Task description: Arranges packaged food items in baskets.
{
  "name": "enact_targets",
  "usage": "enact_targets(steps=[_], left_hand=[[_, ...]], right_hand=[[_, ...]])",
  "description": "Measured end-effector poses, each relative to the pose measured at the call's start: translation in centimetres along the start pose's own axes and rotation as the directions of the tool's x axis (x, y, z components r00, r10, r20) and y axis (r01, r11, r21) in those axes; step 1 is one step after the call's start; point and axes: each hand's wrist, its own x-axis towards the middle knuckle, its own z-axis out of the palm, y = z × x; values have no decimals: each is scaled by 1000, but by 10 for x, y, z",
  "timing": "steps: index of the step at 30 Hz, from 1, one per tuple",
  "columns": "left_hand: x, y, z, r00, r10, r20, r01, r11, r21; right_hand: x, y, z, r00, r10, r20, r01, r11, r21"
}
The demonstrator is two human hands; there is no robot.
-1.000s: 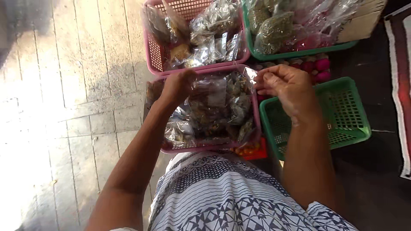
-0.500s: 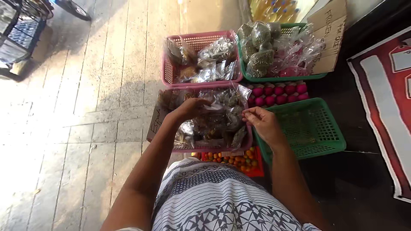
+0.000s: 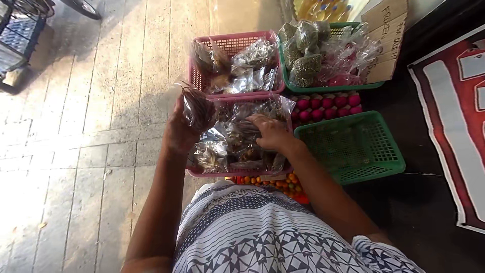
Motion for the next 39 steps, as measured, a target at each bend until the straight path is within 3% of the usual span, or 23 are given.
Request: enact_targets(steps=[2,4,6,9,12,15,19,22,24,25,28,29,31,33,35,39], left_hand=[[-1,-1,2,998,1,-60,3,998,66],[-1,-2,6,991,13,-135,7,989,147],[0,-2,6,990,71,-124,-34,961,274],[1,-4,8,988,142,-65,-100,894,437],[5,-12,19,990,132,-52,-78,814,575],[12,-34,38,996,80,-43,-32,754,656],[-5,-54,70,978,-100,182,-44,759,650],[-6,-58,73,934,-228,276,41,833,551],[-3,-47,74,911,-278,305,65,826,559],[-1,-38,75,922,-250,296,10,779,627],[19,-20,66,938,-6,346,-300,486,821],[27,-15,62,923,-10,384,-336,465,819],[38,-8,54,889,-159,430,-258,602,755],[42,-8,43,844,-280,456,-57,800,597],[41,-11,36,867,-264,423,-6,843,538],[61,-14,21,923,-104,371,-123,834,538]], right_hand=[[14,-3,11,996,11,93,-2,995,-99],[19,-3,17,998,-19,55,25,992,-127],[23,2,14,999,-38,10,39,993,-110],[24,9,-4,999,10,-37,-5,990,142],[23,11,-16,975,140,-174,-54,904,425],[12,-15,-23,941,201,-271,-22,838,545],[-14,-50,-6,981,75,-181,58,771,634],[-15,-36,7,934,282,-219,-46,703,710],[-19,-25,3,902,389,-185,-94,597,797],[-22,-20,0,888,431,-158,-110,535,838],[-33,-18,-16,900,430,-64,-85,319,944],[-35,-19,-20,919,393,-32,-77,258,963],[-35,-23,-21,965,263,22,-62,145,987],[-26,-30,-19,989,135,51,-65,98,993],[-16,-36,-22,990,128,65,-85,155,984],[17,-40,-46,993,96,-63,12,464,886]])
